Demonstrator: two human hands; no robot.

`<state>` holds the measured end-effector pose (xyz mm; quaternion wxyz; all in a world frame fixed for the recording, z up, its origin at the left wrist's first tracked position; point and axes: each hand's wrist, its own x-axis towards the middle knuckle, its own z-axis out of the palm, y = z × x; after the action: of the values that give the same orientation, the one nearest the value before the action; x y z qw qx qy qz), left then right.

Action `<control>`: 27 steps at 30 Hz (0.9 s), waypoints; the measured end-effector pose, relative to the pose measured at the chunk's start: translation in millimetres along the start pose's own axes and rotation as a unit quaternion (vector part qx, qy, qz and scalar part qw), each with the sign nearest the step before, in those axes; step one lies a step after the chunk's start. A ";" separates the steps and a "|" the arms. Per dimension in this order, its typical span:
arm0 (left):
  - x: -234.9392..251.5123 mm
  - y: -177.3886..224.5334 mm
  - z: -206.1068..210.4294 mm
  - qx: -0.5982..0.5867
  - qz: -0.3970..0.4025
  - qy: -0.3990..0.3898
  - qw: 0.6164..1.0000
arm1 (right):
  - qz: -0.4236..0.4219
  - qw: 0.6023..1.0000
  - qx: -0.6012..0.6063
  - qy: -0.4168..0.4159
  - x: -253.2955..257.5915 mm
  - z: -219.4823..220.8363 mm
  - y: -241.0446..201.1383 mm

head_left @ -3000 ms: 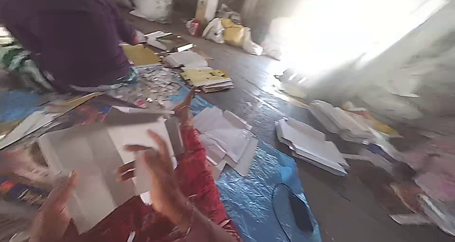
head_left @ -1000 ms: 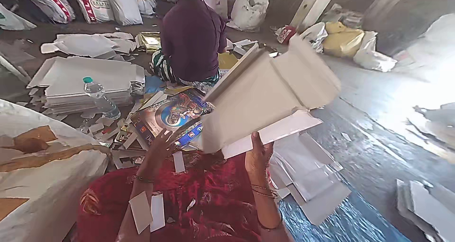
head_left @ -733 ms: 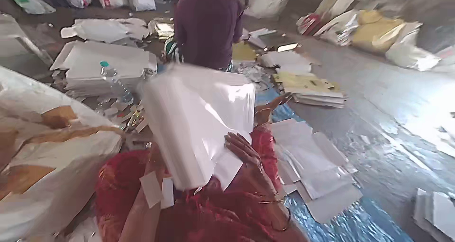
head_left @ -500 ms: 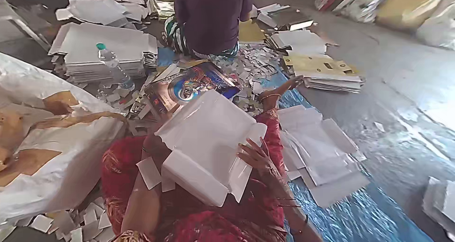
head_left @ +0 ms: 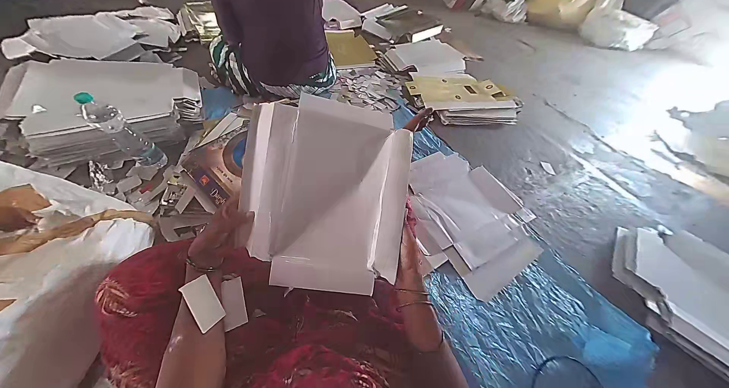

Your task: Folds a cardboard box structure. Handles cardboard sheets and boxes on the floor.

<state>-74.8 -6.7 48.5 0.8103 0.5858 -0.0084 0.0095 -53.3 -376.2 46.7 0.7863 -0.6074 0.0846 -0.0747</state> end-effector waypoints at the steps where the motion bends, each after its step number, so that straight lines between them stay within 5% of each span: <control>1: 0.3 0.1 0.5 -0.010 0.001 -0.007 1.000 | 0.039 0.999 0.032 0.007 1.9 1.1 -1.2; 8: -1.2 1.2 6.9 0.029 -0.014 0.000 0.999 | 0.081 0.993 0.017 -0.082 -2.4 -17.1 -22.2; 15: 0.6 -0.5 9.5 0.013 -0.006 -0.062 0.998 | 0.080 0.996 0.033 -0.018 -23.6 -23.9 -34.4; 21: 2.0 -2.0 6.3 0.027 0.022 -0.019 0.999 | 0.147 0.982 0.089 -0.083 -13.6 -16.8 -35.6; 27: 6.2 -5.3 13.4 0.041 0.003 -0.002 0.999 | 0.187 0.981 0.046 -0.036 -16.9 -21.2 -41.8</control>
<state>-68.4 -21.1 47.9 0.7857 0.6184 -0.0112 0.0112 -75.1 -402.9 82.7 0.8161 -0.5463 0.1646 0.0919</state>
